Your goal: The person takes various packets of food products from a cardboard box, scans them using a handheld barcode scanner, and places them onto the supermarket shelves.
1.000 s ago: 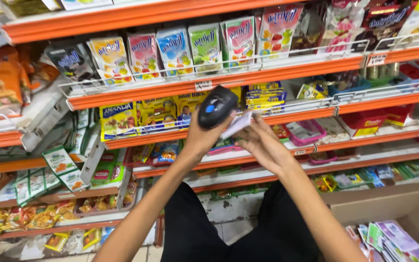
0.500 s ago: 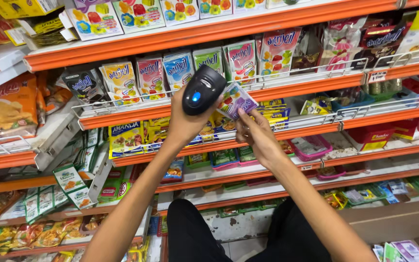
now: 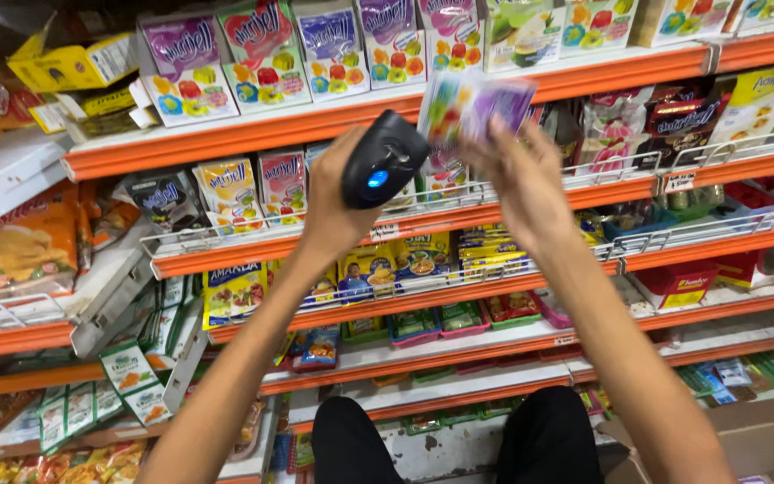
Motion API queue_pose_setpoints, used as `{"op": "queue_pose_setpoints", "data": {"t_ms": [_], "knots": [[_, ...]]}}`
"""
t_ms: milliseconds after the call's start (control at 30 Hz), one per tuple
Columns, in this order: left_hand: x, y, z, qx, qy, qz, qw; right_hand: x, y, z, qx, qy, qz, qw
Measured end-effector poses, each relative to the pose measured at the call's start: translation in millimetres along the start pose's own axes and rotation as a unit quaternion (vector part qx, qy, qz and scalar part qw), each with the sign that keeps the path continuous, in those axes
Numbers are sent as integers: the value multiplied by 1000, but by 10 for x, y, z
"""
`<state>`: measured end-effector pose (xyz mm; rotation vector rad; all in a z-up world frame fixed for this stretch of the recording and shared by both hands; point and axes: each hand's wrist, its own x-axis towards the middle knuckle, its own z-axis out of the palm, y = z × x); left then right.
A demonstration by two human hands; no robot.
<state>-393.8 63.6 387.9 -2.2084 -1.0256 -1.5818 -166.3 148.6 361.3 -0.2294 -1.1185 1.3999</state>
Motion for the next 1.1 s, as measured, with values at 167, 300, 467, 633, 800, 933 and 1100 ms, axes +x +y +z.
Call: {"op": "queue_pose_setpoints", "data": {"t_ms": [167, 300, 467, 633, 800, 933, 1100], "knots": [[485, -165, -171, 275, -104, 164, 942, 874, -299, 208, -120, -29, -220, 968], [829, -423, -114, 344, -127, 174, 914, 1449, -266, 338, -267, -107, -316, 904], [1032, -719, -76, 310, -110, 167, 929, 1649, -278, 462, -297, -100, -259, 914], [1011, -857, -48, 266, -134, 123, 947, 1703, -325, 550, -315, -117, -159, 928], [927, -877, -38, 251, -92, 151, 952, 1710, -239, 574, -414, -171, -296, 844], [913, -888, -2, 273, -80, 144, 948, 1893, -186, 600, -536, -126, -360, 754], [883, -856, -8, 249, -65, 146, 955, 2157, -69, 558, -570, -123, -451, 676]]}}
